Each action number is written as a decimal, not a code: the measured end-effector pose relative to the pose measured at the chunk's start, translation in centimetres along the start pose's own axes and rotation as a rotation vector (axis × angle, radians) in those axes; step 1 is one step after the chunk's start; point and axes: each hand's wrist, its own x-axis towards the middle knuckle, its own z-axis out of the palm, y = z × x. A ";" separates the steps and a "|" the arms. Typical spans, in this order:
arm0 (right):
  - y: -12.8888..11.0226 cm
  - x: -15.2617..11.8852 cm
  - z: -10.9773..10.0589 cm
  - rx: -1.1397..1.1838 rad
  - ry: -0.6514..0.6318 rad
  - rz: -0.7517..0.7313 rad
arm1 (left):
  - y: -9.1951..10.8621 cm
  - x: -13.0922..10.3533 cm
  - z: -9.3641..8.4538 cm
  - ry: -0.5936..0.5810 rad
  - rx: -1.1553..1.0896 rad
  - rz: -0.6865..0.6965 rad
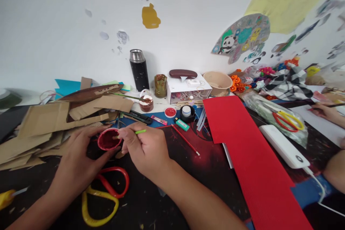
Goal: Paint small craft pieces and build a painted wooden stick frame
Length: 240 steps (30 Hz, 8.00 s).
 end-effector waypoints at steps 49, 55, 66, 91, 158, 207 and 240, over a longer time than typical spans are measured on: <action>0.5 -0.2 0.2 0.032 -0.061 0.198 | 0.0 0.1 -0.4 0.020 0.010 0.014; 0.6 0.0 0.1 0.158 -0.024 0.258 | -0.3 0.0 -0.2 0.021 -0.012 -0.064; 0.0 -0.5 -0.2 -0.039 -0.063 0.103 | -0.3 -0.1 -0.2 0.011 -0.027 -0.090; -0.4 -0.2 -0.6 -0.179 -0.117 0.082 | -0.1 0.2 -0.4 0.045 -0.002 -0.001; -0.6 0.1 -0.4 -0.117 -0.009 -0.051 | -0.2 0.1 -0.2 0.010 0.085 0.096; 0.1 0.9 -0.7 0.305 0.045 0.339 | -0.4 -0.4 0.2 0.084 -0.089 -0.175; 1.0 1.9 -1.1 0.541 0.252 0.557 | -0.6 -0.2 0.1 0.056 -0.135 -0.255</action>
